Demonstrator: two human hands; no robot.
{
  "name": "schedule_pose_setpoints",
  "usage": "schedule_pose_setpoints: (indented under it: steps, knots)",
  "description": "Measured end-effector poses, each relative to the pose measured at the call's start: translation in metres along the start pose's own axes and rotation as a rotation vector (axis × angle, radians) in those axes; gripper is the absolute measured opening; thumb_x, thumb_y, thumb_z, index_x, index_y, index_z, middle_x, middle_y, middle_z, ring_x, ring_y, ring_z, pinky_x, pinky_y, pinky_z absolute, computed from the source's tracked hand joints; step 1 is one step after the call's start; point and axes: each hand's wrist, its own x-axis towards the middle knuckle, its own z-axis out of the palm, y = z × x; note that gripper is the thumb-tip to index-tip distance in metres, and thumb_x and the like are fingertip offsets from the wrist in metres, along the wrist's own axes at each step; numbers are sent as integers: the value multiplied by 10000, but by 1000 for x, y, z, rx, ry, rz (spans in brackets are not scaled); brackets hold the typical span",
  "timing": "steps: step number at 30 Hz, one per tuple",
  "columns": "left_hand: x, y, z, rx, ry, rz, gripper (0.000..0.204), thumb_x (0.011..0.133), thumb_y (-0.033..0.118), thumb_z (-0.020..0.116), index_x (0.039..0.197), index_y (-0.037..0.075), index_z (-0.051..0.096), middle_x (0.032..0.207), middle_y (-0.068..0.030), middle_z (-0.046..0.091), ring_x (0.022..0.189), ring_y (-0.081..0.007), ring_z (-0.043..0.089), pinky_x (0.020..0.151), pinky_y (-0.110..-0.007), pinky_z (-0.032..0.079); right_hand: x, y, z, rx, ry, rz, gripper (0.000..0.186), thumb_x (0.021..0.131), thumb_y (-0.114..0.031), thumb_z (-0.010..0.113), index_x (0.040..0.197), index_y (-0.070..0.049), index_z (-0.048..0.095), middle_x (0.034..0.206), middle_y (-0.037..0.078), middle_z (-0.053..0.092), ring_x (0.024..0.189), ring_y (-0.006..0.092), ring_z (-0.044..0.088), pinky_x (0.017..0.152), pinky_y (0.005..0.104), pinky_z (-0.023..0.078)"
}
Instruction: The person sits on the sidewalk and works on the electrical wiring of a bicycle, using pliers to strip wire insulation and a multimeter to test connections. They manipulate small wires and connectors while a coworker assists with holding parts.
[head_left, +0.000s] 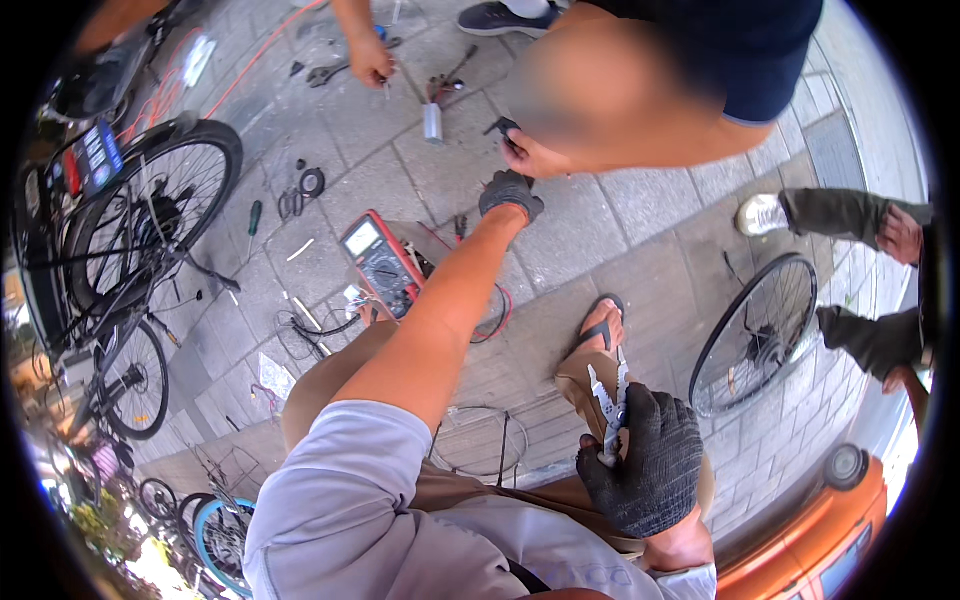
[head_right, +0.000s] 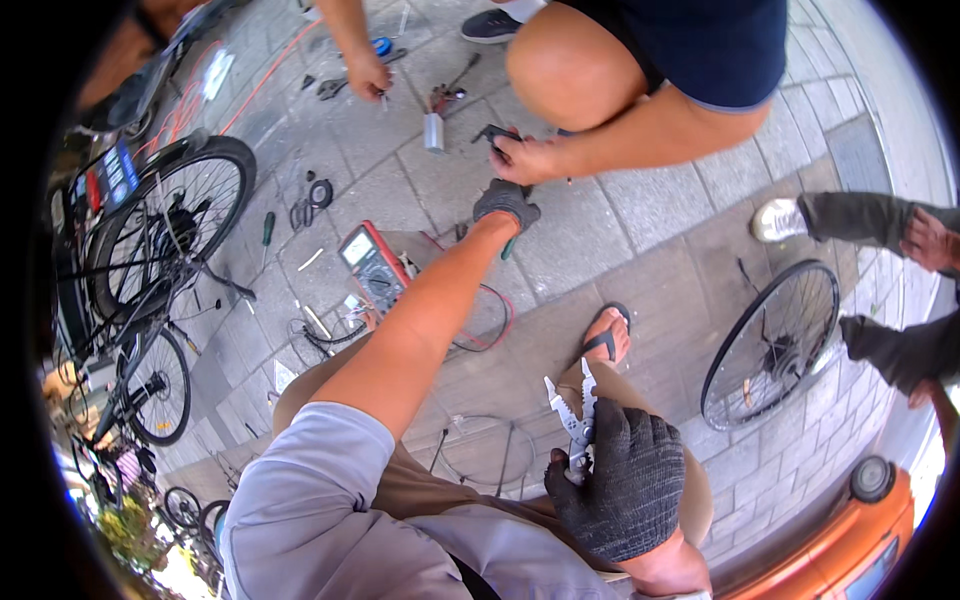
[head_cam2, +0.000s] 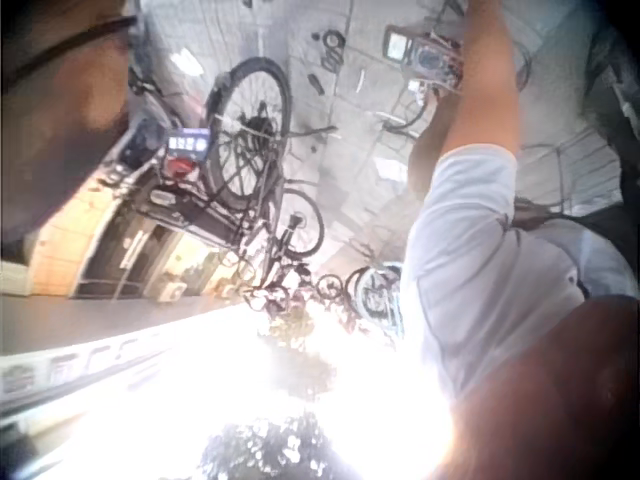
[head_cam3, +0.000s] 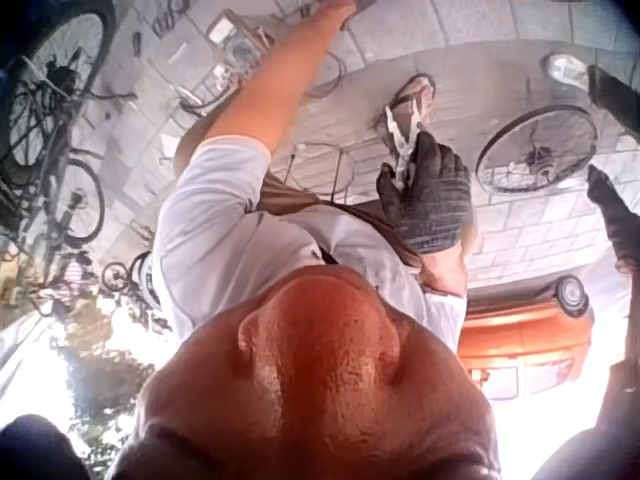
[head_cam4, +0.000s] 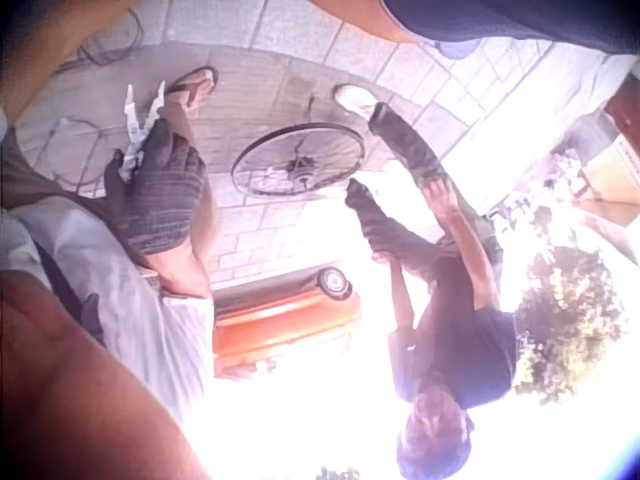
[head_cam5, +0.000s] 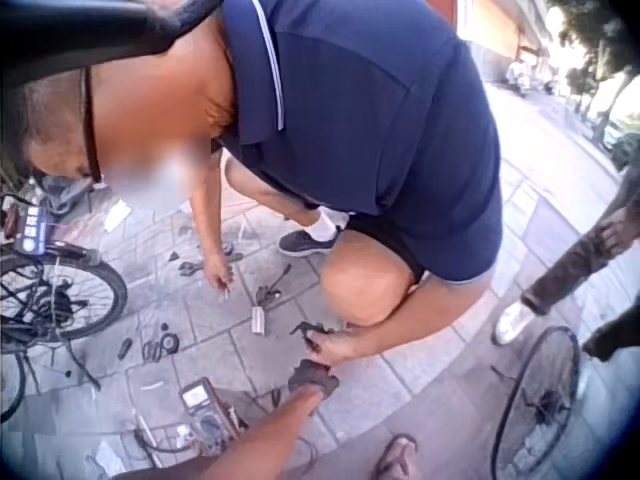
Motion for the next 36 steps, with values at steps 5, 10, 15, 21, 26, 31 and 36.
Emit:
schedule_pose_setpoints:
  steps: [5,10,15,21,26,31,36]
  knots:
    - [17,12,43,-153,154,-138,592,771,432,759,1208,57,623,1256,-222,618,1195,-381,616,992,-483,523,-2,23,-8,5,-40,66,570,762,-230,737,1218,51,542,914,212,571,837,409,560,758,516,416]
    - [29,11,50,-166,212,-125,548,770,392,779,1174,53,633,1249,-237,607,1175,-396,618,979,-492,525,4,24,-10,0,-63,80,590,754,-252,740,1223,52,552,909,218,574,829,409,565,746,513,430]
    - [51,4,61,-156,301,-101,516,786,366,789,1162,48,635,1231,-239,609,1148,-418,620,968,-499,525,14,16,-8,-25,-84,82,579,746,-251,749,1209,43,563,916,219,587,830,414,574,748,507,438]
    - [49,-3,54,-205,311,-38,505,800,332,795,1190,57,628,1237,-241,602,1137,-423,620,967,-503,518,23,3,-4,-20,-107,90,524,786,-270,718,1192,34,588,906,232,599,837,413,594,749,517,452]
    - [17,-3,50,-325,358,32,529,819,274,768,1277,61,611,1226,-258,604,1128,-437,615,969,-502,513,20,-6,0,-35,-118,136,547,819,-261,704,1243,55,566,909,229,622,830,395,622,754,500,481]
    - [-26,-8,79,-410,482,153,472,855,251,734,1271,57,624,1208,-244,617,1094,-404,636,949,-475,520,16,-15,6,-97,-55,3,581,814,-200,730,1290,49,508,919,223,634,818,410,631,733,502,489]
    - [-89,1,90,-615,388,141,401,880,222,718,1239,60,639,1194,-218,636,1080,-392,640,941,-460,519,13,-16,13,-236,105,-55,586,808,-228,721,1277,55,514,1031,268,660,853,409,663,757,484,532]
